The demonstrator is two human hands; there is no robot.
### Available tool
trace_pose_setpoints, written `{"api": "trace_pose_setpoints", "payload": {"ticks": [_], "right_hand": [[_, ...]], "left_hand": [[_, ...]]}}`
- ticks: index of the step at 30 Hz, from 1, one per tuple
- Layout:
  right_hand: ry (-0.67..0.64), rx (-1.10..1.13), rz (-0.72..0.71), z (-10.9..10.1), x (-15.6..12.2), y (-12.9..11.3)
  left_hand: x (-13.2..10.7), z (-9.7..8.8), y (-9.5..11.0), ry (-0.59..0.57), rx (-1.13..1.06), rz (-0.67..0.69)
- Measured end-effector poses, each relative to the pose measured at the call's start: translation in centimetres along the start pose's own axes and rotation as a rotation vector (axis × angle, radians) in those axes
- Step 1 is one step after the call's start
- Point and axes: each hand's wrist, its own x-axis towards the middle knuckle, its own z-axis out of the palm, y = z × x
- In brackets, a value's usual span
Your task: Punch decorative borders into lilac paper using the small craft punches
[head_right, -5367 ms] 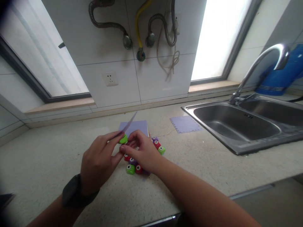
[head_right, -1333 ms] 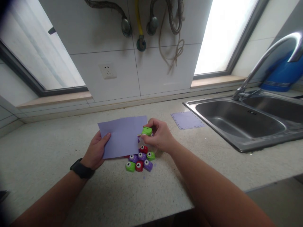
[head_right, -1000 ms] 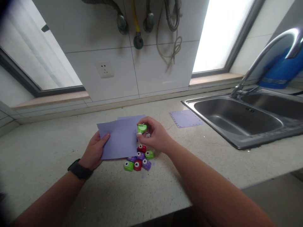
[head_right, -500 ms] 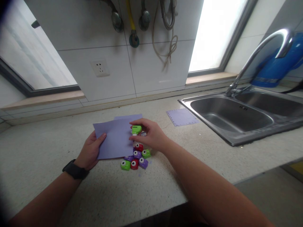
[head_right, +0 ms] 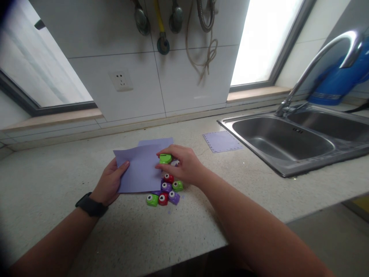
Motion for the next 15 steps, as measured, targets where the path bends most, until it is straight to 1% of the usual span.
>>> {"api": "trace_pose_setpoints", "payload": {"ticks": [6,15], "right_hand": [[0.002,-0.021,-0.023,0.21,0.04,0.09],[-0.006,-0.012,0.002,0.11,0.05,0.3]], "left_hand": [[-0.08,0.01,-0.02,-0.006,-0.002,-0.016],[-0.03,-0.09,-0.06,-0.003,0.005,-0.008]]}}
